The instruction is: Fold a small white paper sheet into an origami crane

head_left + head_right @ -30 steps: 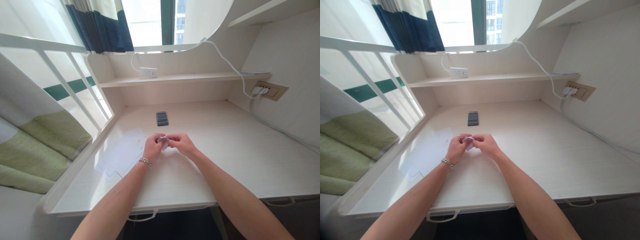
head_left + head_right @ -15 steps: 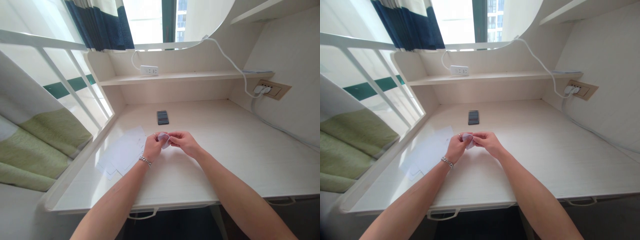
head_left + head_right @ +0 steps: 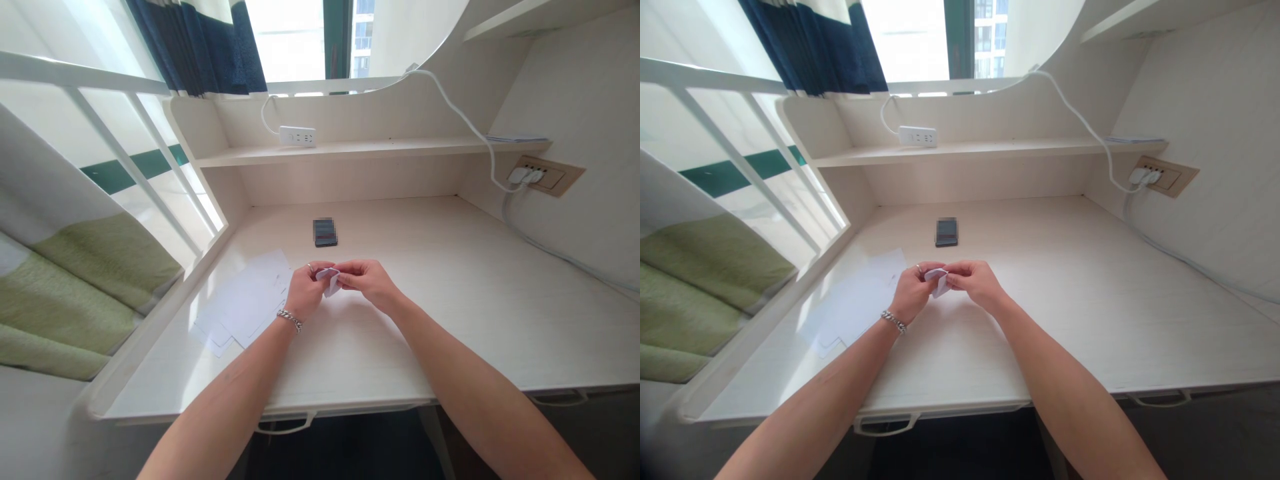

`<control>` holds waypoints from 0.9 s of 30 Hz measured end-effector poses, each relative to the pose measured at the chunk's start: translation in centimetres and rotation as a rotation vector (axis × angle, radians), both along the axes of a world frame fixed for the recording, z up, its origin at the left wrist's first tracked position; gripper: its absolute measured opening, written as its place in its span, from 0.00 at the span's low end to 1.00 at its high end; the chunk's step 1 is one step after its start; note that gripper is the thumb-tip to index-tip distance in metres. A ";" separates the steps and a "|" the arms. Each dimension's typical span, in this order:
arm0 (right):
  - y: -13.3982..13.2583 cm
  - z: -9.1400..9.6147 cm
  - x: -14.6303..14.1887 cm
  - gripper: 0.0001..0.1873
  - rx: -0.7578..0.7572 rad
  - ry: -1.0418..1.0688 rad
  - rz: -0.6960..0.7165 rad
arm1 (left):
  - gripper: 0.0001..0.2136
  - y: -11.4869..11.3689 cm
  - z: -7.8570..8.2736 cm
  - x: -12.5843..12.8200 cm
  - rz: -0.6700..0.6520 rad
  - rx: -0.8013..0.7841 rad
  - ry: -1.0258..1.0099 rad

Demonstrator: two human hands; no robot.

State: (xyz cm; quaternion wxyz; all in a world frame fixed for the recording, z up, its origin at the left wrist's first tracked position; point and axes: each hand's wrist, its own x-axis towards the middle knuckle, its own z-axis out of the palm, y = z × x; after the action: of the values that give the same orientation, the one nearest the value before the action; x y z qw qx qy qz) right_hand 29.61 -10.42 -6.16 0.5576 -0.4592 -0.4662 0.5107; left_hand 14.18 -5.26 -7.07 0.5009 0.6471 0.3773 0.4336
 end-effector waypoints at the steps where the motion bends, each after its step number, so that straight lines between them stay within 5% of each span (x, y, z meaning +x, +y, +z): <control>1: 0.0 0.1 0.0 0.21 -0.016 0.020 0.004 | 0.14 0.0 0.0 0.0 0.001 -0.003 -0.005; 10: 0.0 -0.1 0.1 0.21 -0.038 0.017 -0.020 | 0.11 -0.2 0.0 -0.2 -0.036 0.110 0.030; 27: -0.1 -0.3 -0.8 0.13 0.208 -0.251 -0.191 | 0.15 -0.4 0.0 -0.1 -0.121 0.131 -0.038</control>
State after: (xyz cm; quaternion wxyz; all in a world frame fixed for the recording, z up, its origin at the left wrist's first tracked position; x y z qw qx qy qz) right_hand 28.81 -10.51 -6.42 0.5854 -0.5012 -0.5369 0.3433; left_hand 14.03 -5.63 -7.10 0.4900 0.6918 0.2989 0.4383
